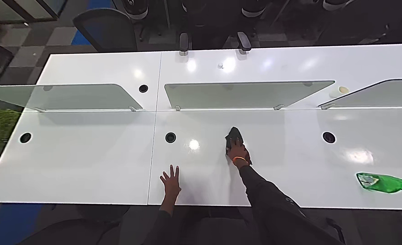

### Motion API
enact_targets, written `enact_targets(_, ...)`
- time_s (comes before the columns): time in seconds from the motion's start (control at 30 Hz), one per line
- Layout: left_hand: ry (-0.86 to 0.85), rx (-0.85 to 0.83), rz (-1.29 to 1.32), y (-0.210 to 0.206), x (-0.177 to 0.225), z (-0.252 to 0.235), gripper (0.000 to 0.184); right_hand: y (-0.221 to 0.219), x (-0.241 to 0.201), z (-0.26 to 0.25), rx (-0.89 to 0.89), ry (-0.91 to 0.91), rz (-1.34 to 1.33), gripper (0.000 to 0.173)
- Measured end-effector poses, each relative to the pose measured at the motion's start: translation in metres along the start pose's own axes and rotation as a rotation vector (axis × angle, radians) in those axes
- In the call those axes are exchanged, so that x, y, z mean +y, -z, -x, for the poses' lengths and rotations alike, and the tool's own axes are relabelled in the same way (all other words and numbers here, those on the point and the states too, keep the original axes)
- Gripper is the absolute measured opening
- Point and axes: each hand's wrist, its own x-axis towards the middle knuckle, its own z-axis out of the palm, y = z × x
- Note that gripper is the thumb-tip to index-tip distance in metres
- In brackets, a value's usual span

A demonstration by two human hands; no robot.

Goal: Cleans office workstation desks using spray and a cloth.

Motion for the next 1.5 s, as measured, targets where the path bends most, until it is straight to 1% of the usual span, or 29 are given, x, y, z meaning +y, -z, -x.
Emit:
enact_targets(0.07,0.017,-0.008,0.003,-0.018,-0.014,0.023,0.130,-0.011,-0.044,0.018,-0.008,0.113,-0.006,0.068)
enact_targets(0.13,0.019,-0.034,0.017,-0.028,-0.022,0.038,0.127,-0.023,-0.092,0.043,-0.066,0.272,0.012,0.068)
enact_targets(0.2,0.012,-0.061,0.039,-0.031,-0.028,0.044,0.124,-0.041,-0.134,0.074,-0.156,0.446,0.053,0.071)
enact_targets(0.27,0.003,-0.091,0.053,-0.024,-0.033,0.041,0.119,-0.060,-0.164,0.108,-0.239,0.612,0.109,0.074)
enact_targets(0.37,-0.013,-0.144,0.056,-0.012,-0.038,0.039,0.115,-0.083,-0.177,0.154,-0.338,0.794,0.237,0.083)
enact_targets(0.43,-0.035,-0.162,0.055,-0.008,-0.041,0.037,0.115,-0.088,-0.166,0.169,-0.340,0.831,0.279,0.082)
enact_targets(0.53,-0.067,-0.174,0.057,-0.009,-0.045,0.039,0.118,-0.084,-0.126,0.168,-0.297,0.753,0.196,0.066)
enact_targets(0.57,-0.079,-0.166,0.064,-0.008,-0.047,0.039,0.118,-0.081,-0.109,0.163,-0.261,0.696,0.150,0.061)
enact_targets(0.63,-0.090,-0.164,0.061,-0.002,-0.049,0.035,0.120,-0.070,-0.074,0.144,-0.174,0.557,0.102,0.057)
enact_targets(0.7,-0.095,-0.185,0.048,0.001,-0.049,0.034,0.122,-0.054,-0.037,0.128,-0.128,0.386,0.099,0.058)
enact_targets(0.8,-0.103,-0.207,0.026,0.004,-0.050,0.034,0.123,-0.033,0.006,0.114,-0.106,0.136,0.068,0.065)
enact_targets(0.87,-0.112,-0.219,0.005,0.008,-0.051,0.033,0.121,-0.029,0.021,0.110,-0.104,0.030,0.046,0.070)
enact_targets(0.93,-0.124,-0.228,-0.001,0.009,-0.053,0.030,0.120,-0.032,0.021,0.110,-0.108,-0.018,0.037,0.077)
enact_targets(1.03,-0.135,-0.233,0.020,0.010,-0.055,0.028,0.116,-0.045,0.001,0.123,-0.099,0.010,0.056,0.078)
enact_targets(1.13,-0.136,-0.232,0.043,0.015,-0.057,0.029,0.112,-0.062,-0.021,0.143,-0.121,0.120,0.062,0.072)
enact_targets(1.23,-0.137,-0.233,0.050,0.014,-0.057,0.029,0.110,-0.069,-0.033,0.158,-0.177,0.223,0.045,0.062)
enact_targets(1.37,-0.132,-0.231,0.066,0.013,-0.057,0.029,0.104,-0.061,-0.029,0.162,-0.214,0.281,-0.020,0.045)
enact_targets(1.5,-0.127,-0.216,0.103,0.008,-0.060,0.033,0.100,-0.052,-0.017,0.164,-0.216,0.320,-0.012,0.036)
